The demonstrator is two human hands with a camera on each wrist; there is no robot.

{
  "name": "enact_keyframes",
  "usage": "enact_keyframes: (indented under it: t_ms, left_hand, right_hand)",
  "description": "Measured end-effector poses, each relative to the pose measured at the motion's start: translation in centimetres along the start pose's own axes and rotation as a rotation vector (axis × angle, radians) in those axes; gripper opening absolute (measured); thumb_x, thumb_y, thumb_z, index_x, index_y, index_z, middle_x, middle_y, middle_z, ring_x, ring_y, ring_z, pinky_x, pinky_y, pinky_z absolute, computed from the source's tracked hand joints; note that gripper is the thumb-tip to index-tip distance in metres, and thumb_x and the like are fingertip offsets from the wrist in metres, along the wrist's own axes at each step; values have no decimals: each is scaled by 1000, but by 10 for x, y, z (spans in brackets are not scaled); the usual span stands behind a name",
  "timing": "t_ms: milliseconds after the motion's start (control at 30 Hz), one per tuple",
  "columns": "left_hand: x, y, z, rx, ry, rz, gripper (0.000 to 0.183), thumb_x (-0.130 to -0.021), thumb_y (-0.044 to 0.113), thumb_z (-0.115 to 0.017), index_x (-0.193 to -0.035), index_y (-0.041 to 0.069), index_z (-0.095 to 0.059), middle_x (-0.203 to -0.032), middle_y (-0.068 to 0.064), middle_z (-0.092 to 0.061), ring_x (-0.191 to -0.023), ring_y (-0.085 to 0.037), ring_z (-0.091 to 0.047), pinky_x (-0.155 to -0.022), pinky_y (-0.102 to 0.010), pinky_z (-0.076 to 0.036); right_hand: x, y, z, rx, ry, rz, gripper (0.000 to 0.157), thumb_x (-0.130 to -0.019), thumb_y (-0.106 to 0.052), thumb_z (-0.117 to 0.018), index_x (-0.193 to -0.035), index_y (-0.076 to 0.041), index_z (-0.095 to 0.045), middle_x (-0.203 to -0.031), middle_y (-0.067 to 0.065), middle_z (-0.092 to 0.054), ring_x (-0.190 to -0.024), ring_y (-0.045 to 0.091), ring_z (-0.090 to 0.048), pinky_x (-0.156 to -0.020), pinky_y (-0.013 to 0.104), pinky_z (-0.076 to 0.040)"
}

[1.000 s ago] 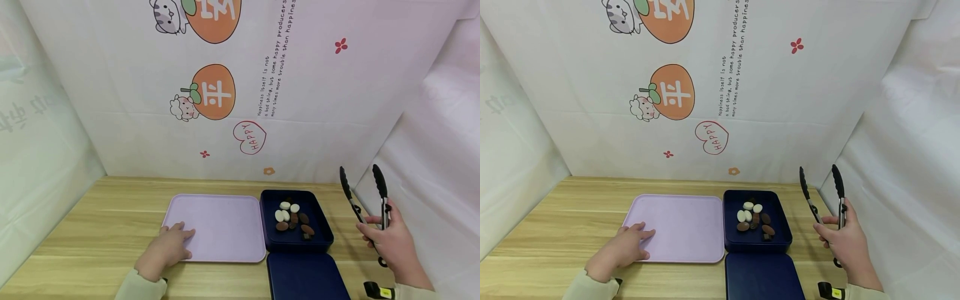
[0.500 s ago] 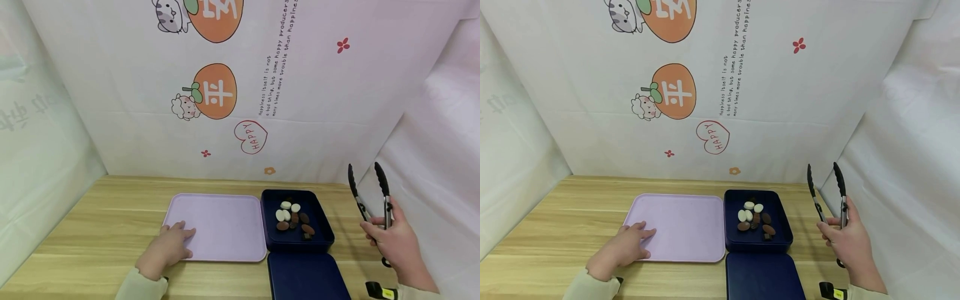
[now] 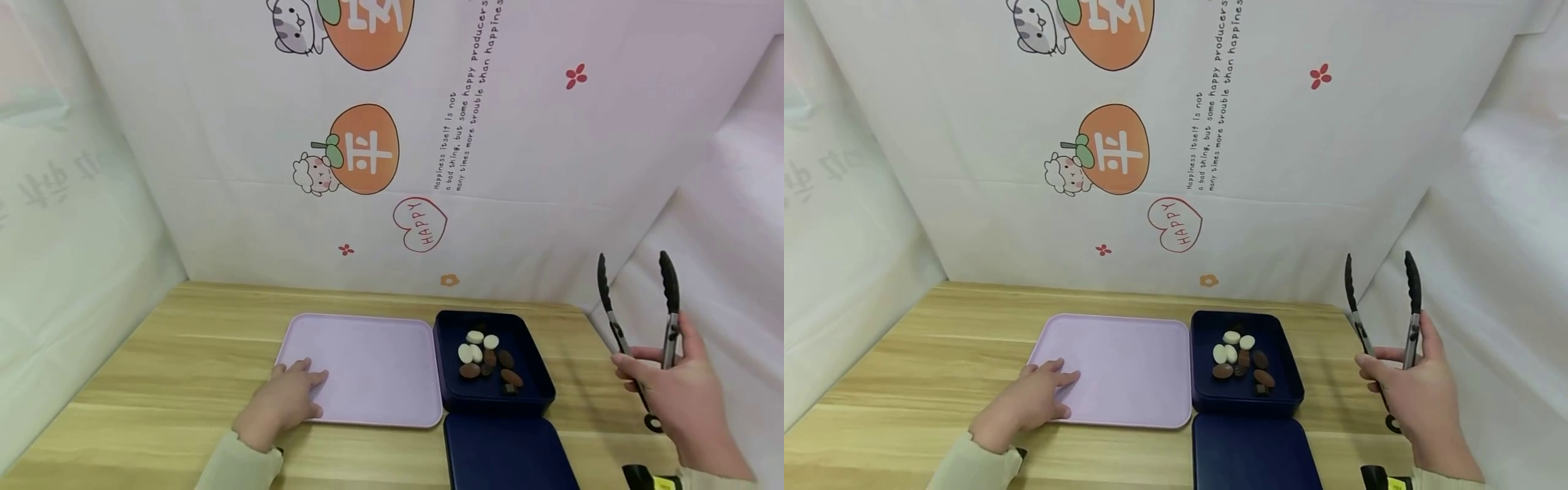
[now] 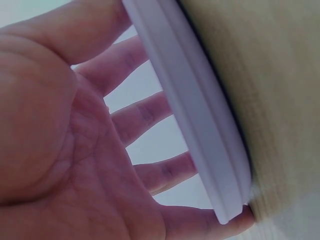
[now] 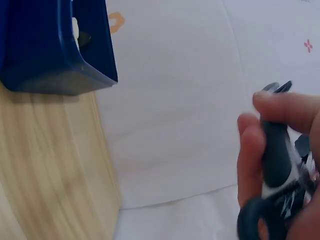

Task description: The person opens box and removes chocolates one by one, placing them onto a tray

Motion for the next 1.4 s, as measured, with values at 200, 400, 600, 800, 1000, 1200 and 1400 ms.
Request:
enact_keyframes:
  t_ms: [200, 400, 600, 800, 1000, 1200, 1400]
  left_hand:
    - [-1, -1, -3, 5, -6, 3, 59, -78, 21, -84, -133, 10, -65, -147, -25, -44, -133, -59, -32, -99, -77, -29]
    - [-1, -1, -2, 14, -15, 18, 59, -78, 20, -84, -133, 11, -65, -148, -25, -43, -132, -62, -29, -93, -81, -30]
    - [-2, 0, -1, 8, -14, 23, 59, -78, 22, -84, -134, 13, -65, -149, -24, -43, -131, -63, -29, -91, -82, -31]
    - [-1, 0, 1, -7, -7, 10, 60, -77, 22, -84, -133, 12, -65, -147, -25, -44, -130, -63, -31, -92, -81, -32]
    - [-1, 0, 2, -8, -13, 0, 59, -78, 22, -84, -133, 11, -65, -147, -26, -44, -133, -58, -31, -97, -78, -29]
    - [0, 0, 2, -9, -16, 3, 59, -78, 22, -84, -133, 11, -65, -147, -26, -44, -133, -58, -32, -98, -78, -30]
    - [1, 0, 2, -12, -16, 10, 59, -78, 22, -84, -133, 11, -66, -147, -25, -44, -131, -60, -32, -95, -79, -32]
  right_hand:
    - [-4, -13, 5, 65, -42, 69, 114, -88, -27, -78, -152, -48, 14, -86, -4, -70, -62, 29, -69, -51, 39, -58]
    - [-7, -31, 10, 233, -113, 156, 109, -92, -26, -73, -157, -31, 14, -86, 9, -69, -56, 28, -64, -46, 38, -53]
    - [-7, -47, 5, 370, -310, 181, 108, -91, -27, -73, -159, -24, 11, -83, 9, -67, -55, 26, -60, -44, 35, -50]
    - [-4, -53, -9, 393, -453, 175, 106, -88, -26, -76, -161, -21, 1, -78, 8, -62, -54, 24, -58, -43, 35, -49]
    - [-3, -54, -24, 405, -565, 126, 108, -83, -30, -79, -162, -21, -6, -60, 3, -55, -44, 20, -50, -38, 34, -45]
    - [-1, -51, -35, 438, -642, 58, 109, -81, -33, -81, -162, -17, -9, -52, -3, -38, -40, 14, -38, -36, 31, -41]
    - [3, -47, -46, 459, -697, 62, 102, -80, -31, -81, -160, -14, -19, -52, -2, -40, -39, 12, -33, -35, 26, -38]
Point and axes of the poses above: each hand's wrist, its own x-axis away from the middle knuckle, its own z-axis out of the back of the hand, y = z × x, the point moved 4 cm from there along -x, towards the middle knuckle
